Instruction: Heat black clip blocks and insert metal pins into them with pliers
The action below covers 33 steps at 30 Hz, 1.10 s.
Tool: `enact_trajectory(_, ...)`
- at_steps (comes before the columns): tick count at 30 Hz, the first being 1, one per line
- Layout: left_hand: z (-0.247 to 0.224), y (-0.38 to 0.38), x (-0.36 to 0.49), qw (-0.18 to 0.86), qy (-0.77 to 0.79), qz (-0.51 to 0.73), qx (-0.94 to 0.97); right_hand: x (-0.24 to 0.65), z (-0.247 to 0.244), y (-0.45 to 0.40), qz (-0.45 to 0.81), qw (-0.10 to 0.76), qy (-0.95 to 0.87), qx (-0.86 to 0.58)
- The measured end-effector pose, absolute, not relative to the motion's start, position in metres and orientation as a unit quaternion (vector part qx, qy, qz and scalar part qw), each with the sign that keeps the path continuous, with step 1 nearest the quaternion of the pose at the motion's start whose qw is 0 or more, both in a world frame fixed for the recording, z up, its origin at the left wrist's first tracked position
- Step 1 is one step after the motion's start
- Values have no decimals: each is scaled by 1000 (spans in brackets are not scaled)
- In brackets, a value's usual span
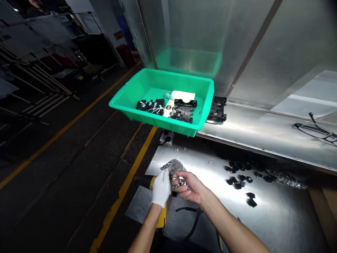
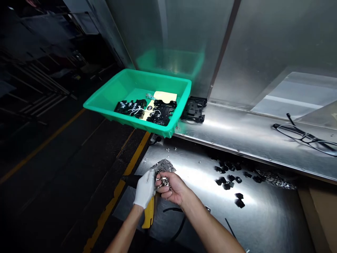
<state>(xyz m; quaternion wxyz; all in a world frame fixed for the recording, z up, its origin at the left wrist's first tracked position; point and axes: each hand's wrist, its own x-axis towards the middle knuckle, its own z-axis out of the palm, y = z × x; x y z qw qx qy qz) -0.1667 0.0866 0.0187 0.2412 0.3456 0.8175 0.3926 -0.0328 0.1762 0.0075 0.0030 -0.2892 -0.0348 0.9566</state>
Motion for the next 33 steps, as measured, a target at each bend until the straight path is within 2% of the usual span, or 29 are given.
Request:
enact_trajectory(3, 17, 84, -165, 262, 807, 397, 351, -57, 4, 166, 931, 17, -50, -361)
enact_trajectory(9, 10, 76, -167, 261, 806, 404, 346, -87, -1, 168, 867, 112, -138, -466)
enact_trajectory(15, 2, 71, -171, 266, 808, 400, 340, -82, 15, 154, 818, 112, -310, -472)
enact_trajectory(18, 4, 71, -173, 271, 808, 406, 330, -48, 12, 164, 738, 119, -436, -501)
enact_trajectory(22, 14, 70, -175, 287, 810, 408, 308, 25, -13, 206, 539, 143, -577, -597)
enact_trajectory(24, 19, 70, -174, 293, 814, 403, 299, 57, -33, 227, 443, 127, -623, -633)
enact_trajectory(27, 26, 70, -171, 295, 821, 395, 288, 81, -65, 245, 361, 78, -682, -632)
enact_trajectory(33, 32, 73, -165, 286, 832, 385, 278, 46, -100, 269, 277, 24, -784, -555)
